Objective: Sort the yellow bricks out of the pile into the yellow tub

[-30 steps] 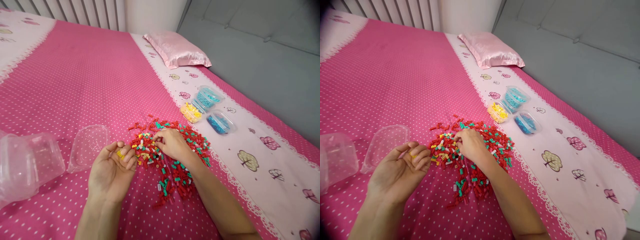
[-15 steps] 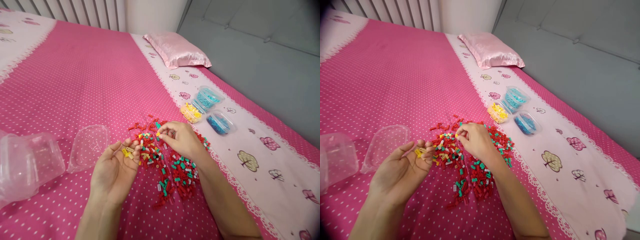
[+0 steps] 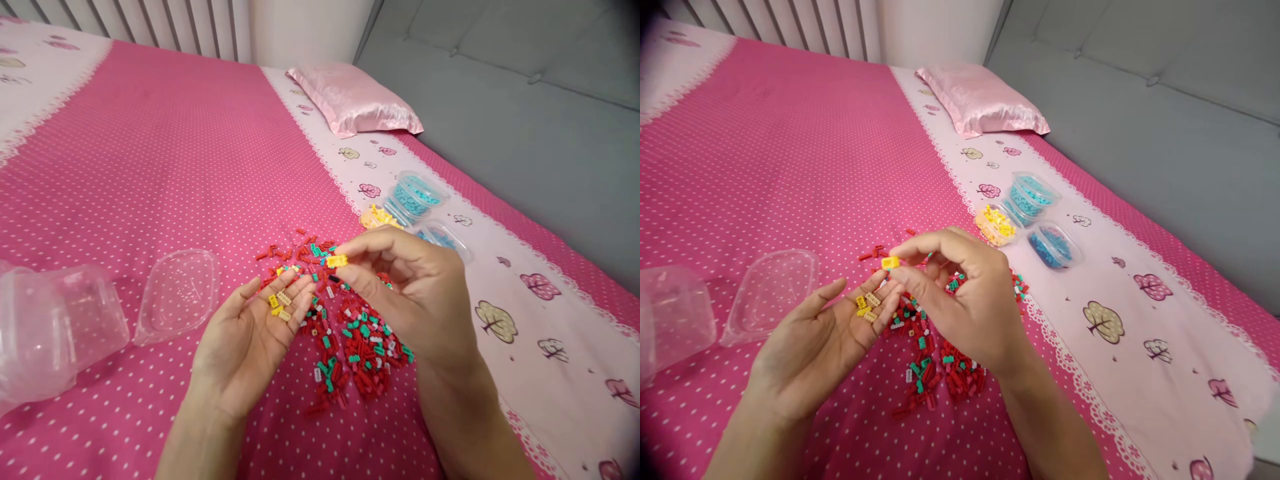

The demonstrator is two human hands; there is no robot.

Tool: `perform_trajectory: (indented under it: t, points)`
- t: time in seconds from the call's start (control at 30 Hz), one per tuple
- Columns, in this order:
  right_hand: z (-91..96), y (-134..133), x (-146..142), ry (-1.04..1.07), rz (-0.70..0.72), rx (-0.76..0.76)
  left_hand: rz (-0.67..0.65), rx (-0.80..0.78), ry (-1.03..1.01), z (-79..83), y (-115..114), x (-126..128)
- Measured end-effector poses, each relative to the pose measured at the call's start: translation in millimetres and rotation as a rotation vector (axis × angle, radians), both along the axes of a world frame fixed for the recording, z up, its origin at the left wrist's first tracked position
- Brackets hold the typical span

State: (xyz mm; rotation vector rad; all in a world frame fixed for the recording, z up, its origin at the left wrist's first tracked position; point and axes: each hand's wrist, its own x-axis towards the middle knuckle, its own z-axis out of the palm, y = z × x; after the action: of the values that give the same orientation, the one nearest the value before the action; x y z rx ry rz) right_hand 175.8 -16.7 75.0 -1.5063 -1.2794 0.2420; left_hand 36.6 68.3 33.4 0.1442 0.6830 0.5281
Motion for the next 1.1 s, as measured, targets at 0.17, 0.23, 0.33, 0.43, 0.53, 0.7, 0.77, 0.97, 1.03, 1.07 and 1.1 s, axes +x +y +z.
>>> perform_trajectory:
  t: [0.17, 0.23, 0.33, 0.43, 0.53, 0.7, 0.77, 0.97, 1.03, 1.07, 1.1]
  points:
    - [-0.2, 2, -6, -0.098, 0.057, -0.002, -0.03, 0.004, -0.048, -0.9, 0, 3]
    - [-1.2, 3, -6, -0.12, 0.035, 0.0, -0.022, -0.005, -0.039, 0.2, 0, 3]
    - [-3.4, 3, -1, -0.154, -0.022, -0.043, 0.008, -0.008, 0.008, 1.1, 0, 0]
    - [-9.6, 5, 6, -0.244, -0.034, -0.215, 0.088, 0.028, 0.055, -0.5, 3, -5]
    - [-21.1, 13, 12, -0.367, 0.04, -0.5, 0.189, 0.058, 0.089, -3.7, 7, -8]
    - [-42.1, 28, 12, -0.471, 0.066, -0.82, 0.24, 0.041, 0.097, -6.7, 10, -9]
    - [-47.6, 31, 10, -0.499, 0.07, -0.866, 0.23, 0.039, 0.097, -6.8, 10, -8]
    - [-54.1, 34, 10, -0.559, 0.068, -0.914, 0.224, 0.042, 0.088, -6.9, 8, -8]
    - [-54.0, 35, 10, -0.575, 0.054, -0.925, 0.222, 0.042, 0.087, -7.3, 8, -9]
    - [-53.6, 35, 10, -0.581, 0.051, -0.93, 0.22, 0.043, 0.085, -7.5, 8, -8]
    - [-53.1, 35, 10, -0.585, 0.052, -0.936, 0.218, 0.046, 0.082, -7.7, 8, -8]
